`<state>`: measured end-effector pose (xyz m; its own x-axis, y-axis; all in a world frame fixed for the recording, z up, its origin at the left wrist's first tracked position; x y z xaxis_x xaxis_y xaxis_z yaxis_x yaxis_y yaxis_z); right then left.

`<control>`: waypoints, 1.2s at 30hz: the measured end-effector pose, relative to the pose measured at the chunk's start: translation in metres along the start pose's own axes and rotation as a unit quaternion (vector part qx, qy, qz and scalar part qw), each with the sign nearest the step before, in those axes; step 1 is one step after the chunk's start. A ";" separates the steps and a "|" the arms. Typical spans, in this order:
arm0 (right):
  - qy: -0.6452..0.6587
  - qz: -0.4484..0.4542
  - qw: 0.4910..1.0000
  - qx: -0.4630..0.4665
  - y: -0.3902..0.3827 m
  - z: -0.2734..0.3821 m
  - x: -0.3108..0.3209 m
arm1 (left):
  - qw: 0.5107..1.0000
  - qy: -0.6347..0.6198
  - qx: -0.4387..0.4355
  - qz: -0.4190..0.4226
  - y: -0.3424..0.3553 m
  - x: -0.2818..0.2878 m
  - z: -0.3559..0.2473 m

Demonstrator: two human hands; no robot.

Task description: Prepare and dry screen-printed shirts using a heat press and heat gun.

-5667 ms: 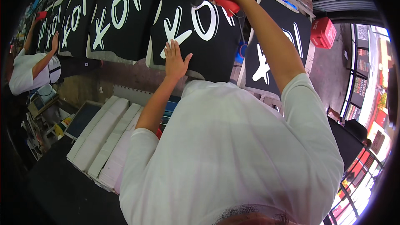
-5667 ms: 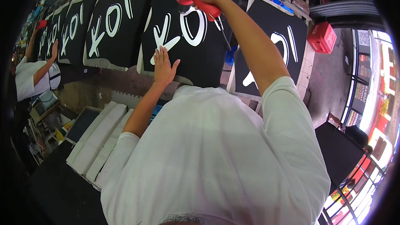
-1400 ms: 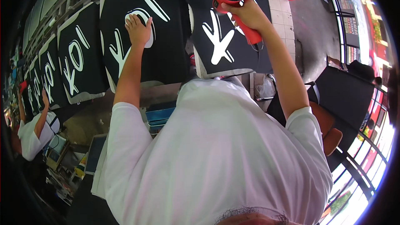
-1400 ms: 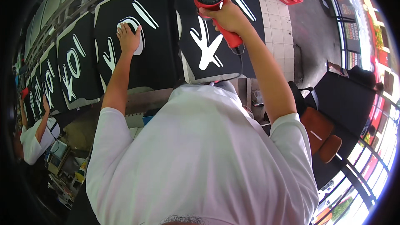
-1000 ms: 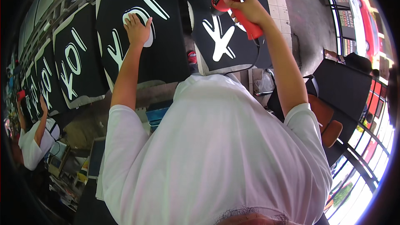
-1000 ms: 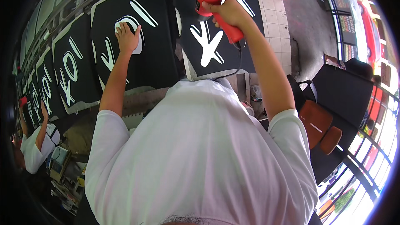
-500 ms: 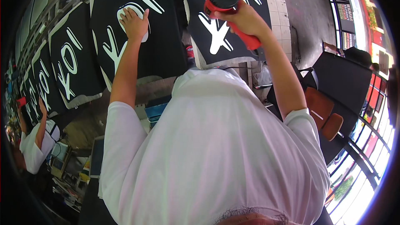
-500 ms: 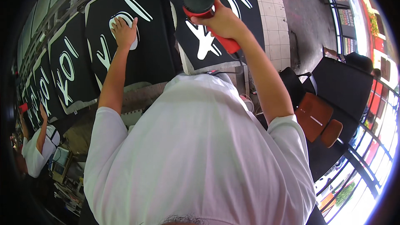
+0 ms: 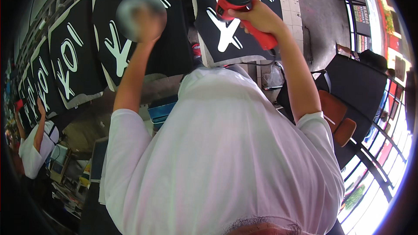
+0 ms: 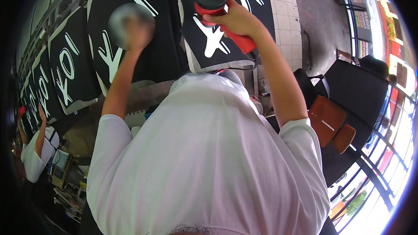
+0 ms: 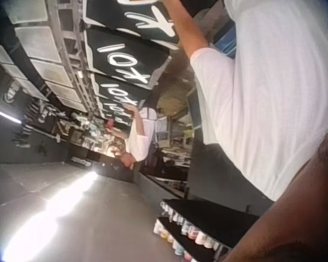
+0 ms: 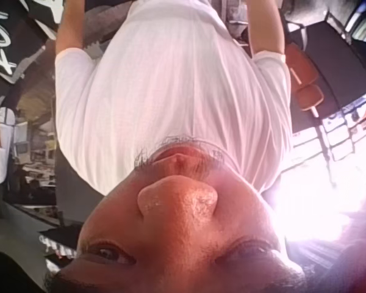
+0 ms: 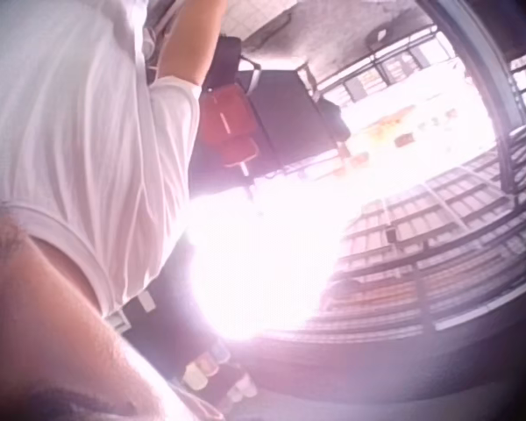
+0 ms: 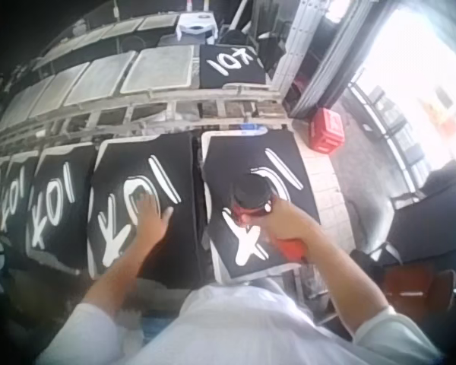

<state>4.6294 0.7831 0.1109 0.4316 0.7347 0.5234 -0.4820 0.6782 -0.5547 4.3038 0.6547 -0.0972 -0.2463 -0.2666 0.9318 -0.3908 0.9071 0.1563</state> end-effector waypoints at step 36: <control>0.004 0.203 0.969 0.140 -0.053 -0.090 0.037 | 0.903 -0.331 0.231 -0.150 -0.246 -0.032 -0.208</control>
<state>4.7395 0.7754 0.1014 0.1683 0.9413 0.2928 -0.8003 0.3039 -0.5168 4.5927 0.5077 -0.0976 -0.4848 -0.7516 0.4473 -0.8176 0.5711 0.0735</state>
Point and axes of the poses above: each hand's wrist, its own y-axis towards the middle knuckle, its own x-axis out of the back of the hand, z = x × y, the point moved 4 cm from there along y, towards the middle knuckle, and after that the axes turned 5 degrees about -y, right-handed, at the moved point
